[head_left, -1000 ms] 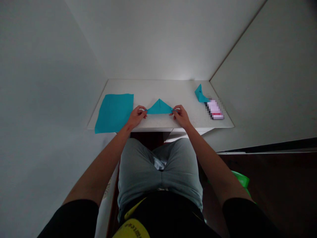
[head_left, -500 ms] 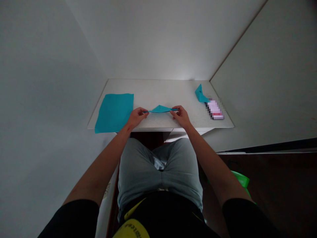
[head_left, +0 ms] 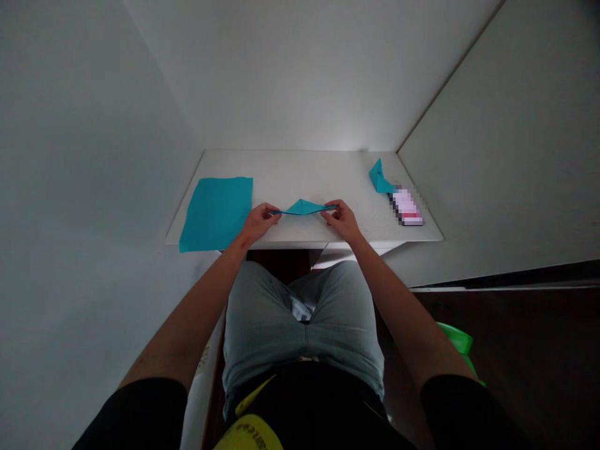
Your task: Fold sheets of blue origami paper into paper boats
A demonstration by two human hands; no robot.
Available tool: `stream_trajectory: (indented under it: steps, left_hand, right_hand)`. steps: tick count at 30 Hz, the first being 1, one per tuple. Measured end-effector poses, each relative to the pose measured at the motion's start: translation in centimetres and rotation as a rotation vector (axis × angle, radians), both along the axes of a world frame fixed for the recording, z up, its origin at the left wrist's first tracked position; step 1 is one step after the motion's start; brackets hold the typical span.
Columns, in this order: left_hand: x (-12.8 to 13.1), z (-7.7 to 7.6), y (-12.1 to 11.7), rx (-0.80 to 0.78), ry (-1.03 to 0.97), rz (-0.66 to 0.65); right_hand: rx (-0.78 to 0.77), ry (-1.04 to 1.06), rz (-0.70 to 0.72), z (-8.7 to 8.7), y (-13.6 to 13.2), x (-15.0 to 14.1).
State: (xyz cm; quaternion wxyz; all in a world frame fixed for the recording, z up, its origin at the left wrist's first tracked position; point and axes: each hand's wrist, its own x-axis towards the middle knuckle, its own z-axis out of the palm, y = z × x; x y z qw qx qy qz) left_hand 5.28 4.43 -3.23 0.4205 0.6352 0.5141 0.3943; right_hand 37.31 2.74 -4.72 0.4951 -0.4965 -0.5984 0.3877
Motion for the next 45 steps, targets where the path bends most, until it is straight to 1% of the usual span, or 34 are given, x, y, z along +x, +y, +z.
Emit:
stream_trajectory:
  steps: [3,8,13,19,29,34,40,45]
  left_hand:
    - [0.0,0.0,-0.1,0.012,0.005,-0.006]
    - [-0.1,-0.6,0.1,0.030,0.029,-0.007]
    - [-0.3,-0.9,0.4,0.017,0.042,-0.025]
    - [-0.3,-1.1,0.5,0.028,0.038,-0.026]
    - [0.0,-0.5,0.3,0.002,0.045,0.003]
    - [0.1,-0.2,0.1,0.000,0.054,0.008]
    - [0.1,-0.3,0.1,0.000,0.065,0.004]
    - [0.0,-0.4,0.0,0.017,0.065,-0.012]
  right_hand:
    - [0.002,0.007,-0.005,0.1,0.0,-0.1]
    - [-0.006,-0.018,-0.011,0.0,0.1,0.0]
    - [-0.020,-0.059,-0.006,-0.2,0.1,0.2]
    - [-0.013,-0.047,-0.011,-0.2,0.1,0.0]
    - [-0.012,-0.024,0.002,-0.2,0.1,0.0]
    - [-0.014,-0.026,-0.015,-0.4,0.2,0.0]
    - [-0.009,-0.021,-0.020,-0.5,0.2,0.0]
    - [-0.014,-0.057,-0.065,-0.5,0.1,-0.1]
